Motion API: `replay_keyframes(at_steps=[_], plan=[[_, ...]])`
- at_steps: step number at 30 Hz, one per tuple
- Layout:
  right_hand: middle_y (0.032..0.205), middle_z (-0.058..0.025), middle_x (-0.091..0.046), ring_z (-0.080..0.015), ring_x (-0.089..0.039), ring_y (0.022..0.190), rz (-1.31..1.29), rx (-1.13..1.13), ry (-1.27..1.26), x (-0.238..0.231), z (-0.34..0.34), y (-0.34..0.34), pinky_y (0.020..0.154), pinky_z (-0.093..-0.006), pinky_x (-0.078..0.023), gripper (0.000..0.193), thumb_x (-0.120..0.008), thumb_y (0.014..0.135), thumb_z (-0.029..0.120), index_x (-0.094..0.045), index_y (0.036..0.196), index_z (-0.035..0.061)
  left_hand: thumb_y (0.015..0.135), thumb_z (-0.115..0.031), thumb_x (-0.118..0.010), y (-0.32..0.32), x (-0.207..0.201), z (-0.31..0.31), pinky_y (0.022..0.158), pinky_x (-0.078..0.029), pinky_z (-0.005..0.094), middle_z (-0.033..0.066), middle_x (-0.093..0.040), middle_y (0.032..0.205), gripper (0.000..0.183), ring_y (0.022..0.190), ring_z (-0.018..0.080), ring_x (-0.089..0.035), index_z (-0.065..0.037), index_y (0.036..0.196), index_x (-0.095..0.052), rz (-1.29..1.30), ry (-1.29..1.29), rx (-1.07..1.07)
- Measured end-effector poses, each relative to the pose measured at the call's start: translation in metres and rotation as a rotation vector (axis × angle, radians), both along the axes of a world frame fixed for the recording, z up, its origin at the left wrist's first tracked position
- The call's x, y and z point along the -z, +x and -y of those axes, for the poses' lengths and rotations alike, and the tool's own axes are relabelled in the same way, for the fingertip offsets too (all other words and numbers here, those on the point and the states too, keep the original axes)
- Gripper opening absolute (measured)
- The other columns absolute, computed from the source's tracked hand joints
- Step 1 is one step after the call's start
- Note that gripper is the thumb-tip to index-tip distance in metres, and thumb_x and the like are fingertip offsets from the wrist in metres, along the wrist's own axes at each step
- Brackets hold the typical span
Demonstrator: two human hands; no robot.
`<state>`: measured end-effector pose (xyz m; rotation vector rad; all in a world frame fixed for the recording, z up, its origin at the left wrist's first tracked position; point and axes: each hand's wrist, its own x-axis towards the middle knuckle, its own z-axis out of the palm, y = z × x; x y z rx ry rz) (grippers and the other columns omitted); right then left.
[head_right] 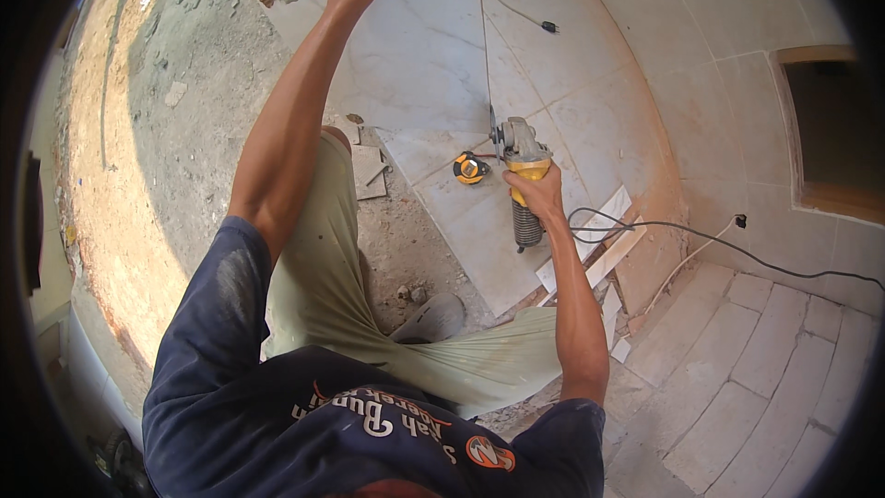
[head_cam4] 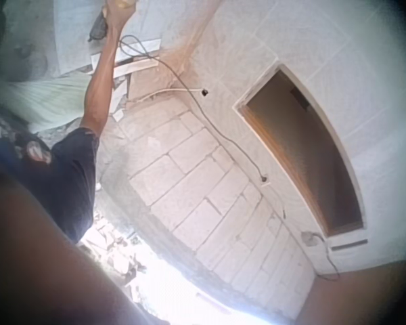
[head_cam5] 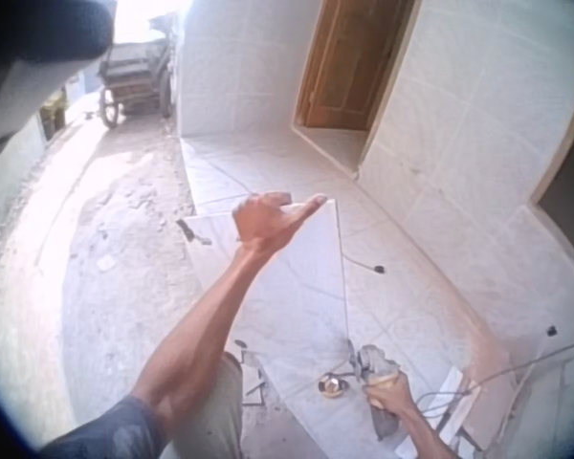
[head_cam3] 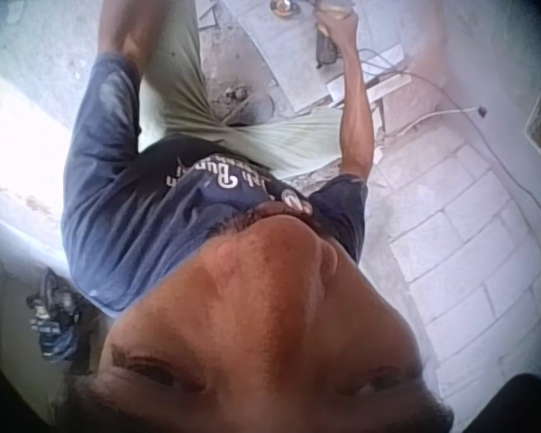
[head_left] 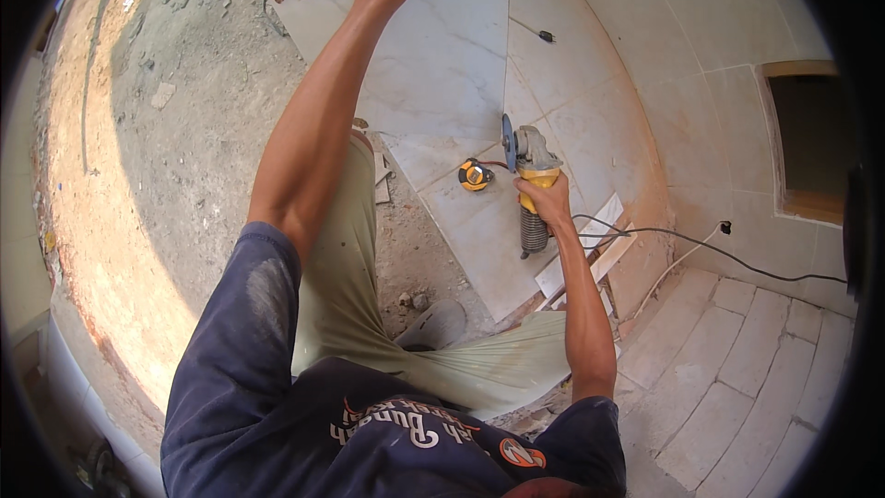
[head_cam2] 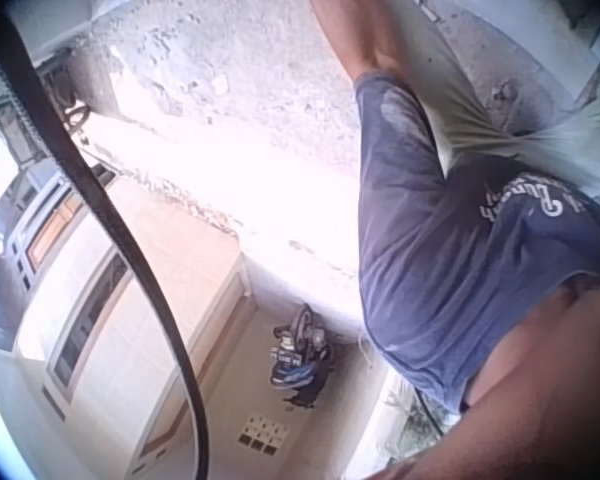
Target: The person uses an angle grinder to cut a rectangular hole in a white ceramic tile while sitting on the floor. After cutting, the person lifts the tile to inspect the cut and then places it back down.
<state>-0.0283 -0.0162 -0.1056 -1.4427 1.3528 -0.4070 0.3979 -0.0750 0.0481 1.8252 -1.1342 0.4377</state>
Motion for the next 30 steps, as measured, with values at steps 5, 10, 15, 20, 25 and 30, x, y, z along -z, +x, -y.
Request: replay_keyframes(at_steps=[5,10,15,20,25,30], plan=[[0.087,-0.0083,-0.073,-0.0167,-0.070,0.065,-0.005,0.007,0.000,-0.001,-0.001,0.003,0.058,-0.0310,-0.058,0.036,-0.088,0.079,0.015,-0.070,0.106,-0.0020,0.083,-0.090,-0.063,0.000,0.002,-0.001,0.043,-0.032,0.0450,0.0066,-0.049,0.044,0.088,0.041,0.0196,-0.041,-0.010,0.048,-0.054,0.001,0.011,-0.004],[0.086,-0.0083,-0.072,-0.0168,-0.070,0.064,0.018,0.015,-0.027,0.000,-0.002,0.002,0.058,-0.0309,-0.057,0.035,-0.087,0.080,0.015,-0.069,0.104,-0.0022,0.083,-0.090,-0.064,-0.001,0.003,0.000,0.043,-0.029,0.0446,0.0050,-0.045,0.043,0.088,0.041,0.0178,-0.038,-0.010,0.048,-0.051,0.020,-0.023,-0.014],[0.085,-0.0082,-0.072,-0.0169,-0.070,0.064,0.011,0.006,-0.019,0.001,-0.002,0.003,0.058,-0.0312,-0.057,0.035,-0.087,0.080,0.015,-0.069,0.104,-0.0021,0.083,-0.091,-0.062,0.005,0.005,0.001,0.042,-0.027,0.0434,0.0035,-0.043,0.042,0.089,0.041,0.0167,-0.035,-0.011,0.047,-0.047,-0.011,0.021,-0.013],[0.084,-0.0080,-0.072,-0.0167,-0.070,0.064,-0.015,0.021,-0.009,0.008,-0.002,0.000,0.058,-0.0314,-0.056,0.035,-0.087,0.079,0.015,-0.069,0.104,-0.0018,0.084,-0.092,-0.060,0.007,0.006,0.001,0.043,-0.028,0.0433,0.0031,-0.043,0.043,0.090,0.042,0.0164,-0.036,-0.011,0.048,-0.048,-0.011,0.039,-0.018],[0.085,-0.0079,-0.072,-0.0168,-0.070,0.064,-0.049,0.022,-0.002,0.008,-0.005,0.001,0.058,-0.0318,-0.056,0.035,-0.087,0.080,0.015,-0.069,0.105,-0.0015,0.084,-0.092,-0.060,0.008,0.004,-0.003,0.043,-0.030,0.0437,0.0040,-0.046,0.043,0.090,0.042,0.0174,-0.038,-0.010,0.048,-0.051,-0.021,0.025,-0.008],[0.087,-0.0081,-0.072,-0.0167,-0.070,0.065,-0.030,0.033,0.016,0.013,-0.004,-0.001,0.059,-0.0312,-0.058,0.038,-0.088,0.078,0.015,-0.068,0.106,-0.0011,0.083,-0.091,-0.061,0.007,0.003,-0.003,0.043,-0.031,0.0439,0.0047,-0.047,0.044,0.089,0.042,0.0181,-0.040,-0.010,0.049,-0.053,-0.040,0.025,-0.006]])
